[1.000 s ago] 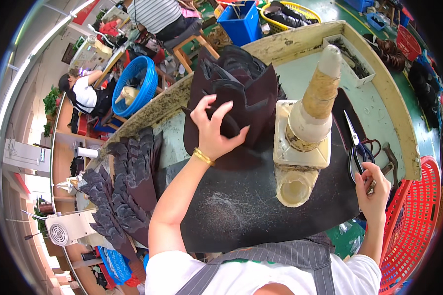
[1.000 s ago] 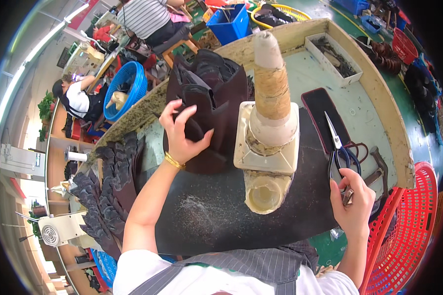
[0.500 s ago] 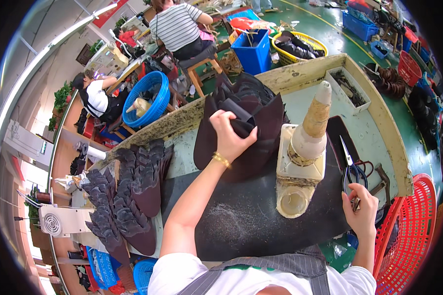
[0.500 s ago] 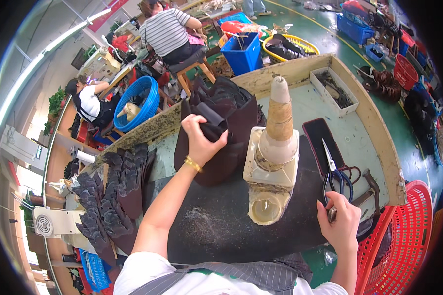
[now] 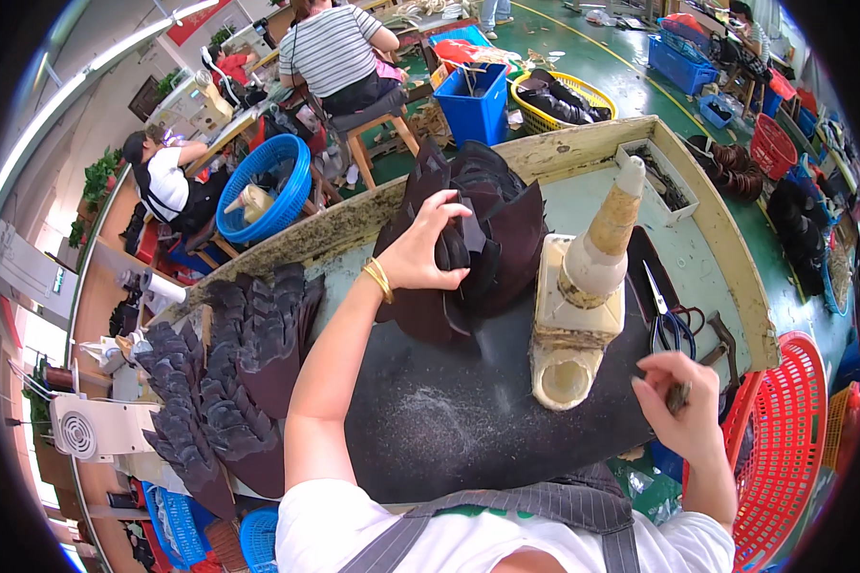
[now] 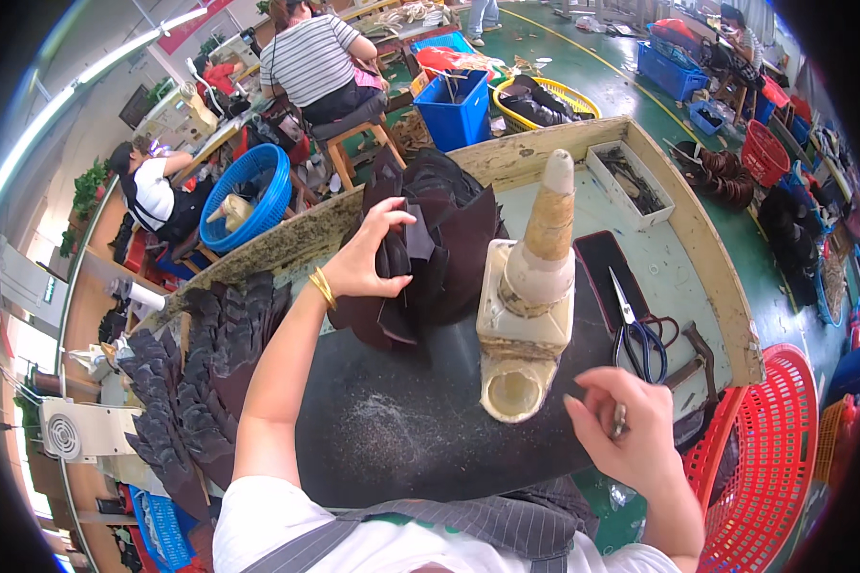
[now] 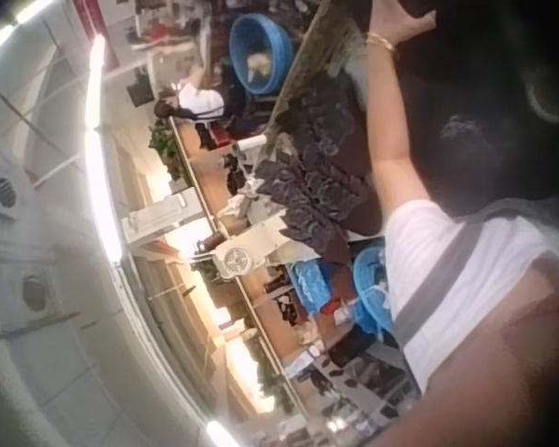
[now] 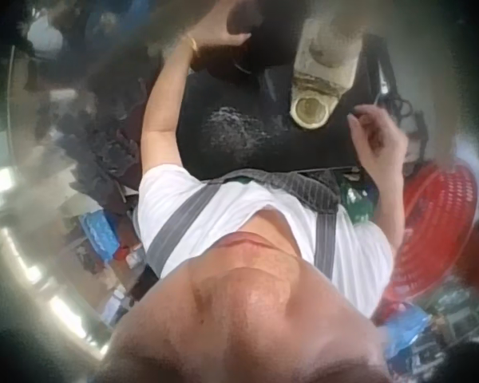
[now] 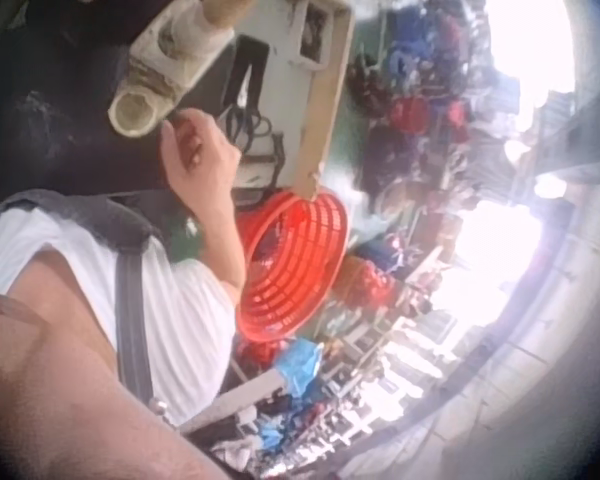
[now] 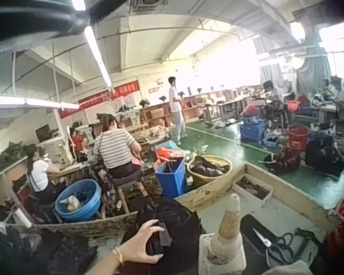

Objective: The person applies adhesive to shoe pieces one at a time using a brush, stacks them, and sets them aside. The person then wipes the work table by hand and applies adhesive to another stack of shoe pieces.

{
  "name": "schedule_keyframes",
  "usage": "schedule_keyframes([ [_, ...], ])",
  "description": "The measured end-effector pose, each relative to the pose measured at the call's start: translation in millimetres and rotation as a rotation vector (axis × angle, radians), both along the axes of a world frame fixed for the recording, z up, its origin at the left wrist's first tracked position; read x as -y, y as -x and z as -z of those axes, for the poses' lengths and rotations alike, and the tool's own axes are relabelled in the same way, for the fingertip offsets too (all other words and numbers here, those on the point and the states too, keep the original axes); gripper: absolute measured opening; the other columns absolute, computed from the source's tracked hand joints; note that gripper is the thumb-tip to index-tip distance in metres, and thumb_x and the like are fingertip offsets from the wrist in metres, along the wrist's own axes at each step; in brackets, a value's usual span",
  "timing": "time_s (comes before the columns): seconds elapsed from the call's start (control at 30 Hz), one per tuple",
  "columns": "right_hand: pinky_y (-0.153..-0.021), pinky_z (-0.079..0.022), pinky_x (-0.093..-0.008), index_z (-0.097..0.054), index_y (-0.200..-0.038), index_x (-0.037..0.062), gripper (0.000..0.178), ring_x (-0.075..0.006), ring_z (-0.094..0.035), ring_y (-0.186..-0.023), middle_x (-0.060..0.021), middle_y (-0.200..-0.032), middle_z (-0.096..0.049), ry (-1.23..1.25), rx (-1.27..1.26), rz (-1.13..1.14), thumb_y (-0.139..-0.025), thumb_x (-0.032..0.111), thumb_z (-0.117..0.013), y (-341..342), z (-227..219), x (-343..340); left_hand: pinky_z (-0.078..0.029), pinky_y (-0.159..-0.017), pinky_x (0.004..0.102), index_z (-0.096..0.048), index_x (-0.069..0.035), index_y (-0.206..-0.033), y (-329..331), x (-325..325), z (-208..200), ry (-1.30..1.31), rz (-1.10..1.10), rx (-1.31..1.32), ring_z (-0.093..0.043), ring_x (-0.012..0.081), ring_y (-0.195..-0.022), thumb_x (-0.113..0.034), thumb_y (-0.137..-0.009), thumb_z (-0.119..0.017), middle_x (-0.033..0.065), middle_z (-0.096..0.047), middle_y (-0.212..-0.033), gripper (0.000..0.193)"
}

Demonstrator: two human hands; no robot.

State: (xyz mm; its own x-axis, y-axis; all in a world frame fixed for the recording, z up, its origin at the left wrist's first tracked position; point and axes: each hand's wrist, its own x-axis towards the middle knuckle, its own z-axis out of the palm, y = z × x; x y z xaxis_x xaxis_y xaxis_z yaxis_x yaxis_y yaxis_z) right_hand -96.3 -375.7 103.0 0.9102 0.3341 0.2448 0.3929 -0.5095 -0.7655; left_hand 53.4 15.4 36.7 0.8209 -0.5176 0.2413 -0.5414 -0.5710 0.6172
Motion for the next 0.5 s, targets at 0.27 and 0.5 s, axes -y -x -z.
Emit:
schedule_keyframes([
  [0.27,-0.073,-0.054,-0.0438,-0.065,-0.088,-0.0064,0.032,-0.0403,-0.068,-0.083,-0.0262,-0.086,-0.068,0.424,-0.103,-0.127,-0.083,0.022,-0.052,-148,-25,-192,-0.031,-0.112,0.0407,-0.04,-0.008,-0.137,10,-3,17,0.159,-0.082,0.297,-0.035,0.0337,-0.136,-0.02,-0.066,-0.08,0.0173,-0.034,-0.143,0.083],
  [0.5,-0.046,-0.048,-0.0349,-0.066,-0.084,-0.0073,0.025,-0.0221,-0.064,-0.053,-0.0167,-0.077,-0.071,0.437,-0.498,-0.31,-0.078,0.017,-0.063,-205,-4,-243,-0.026,-0.112,0.0435,-0.04,-0.006,-0.139,50,-29,1,0.158,-0.197,0.39,-0.034,0.0362,-0.131,-0.027,-0.06,-0.081,0.018,-0.035,-0.137,0.091],
])
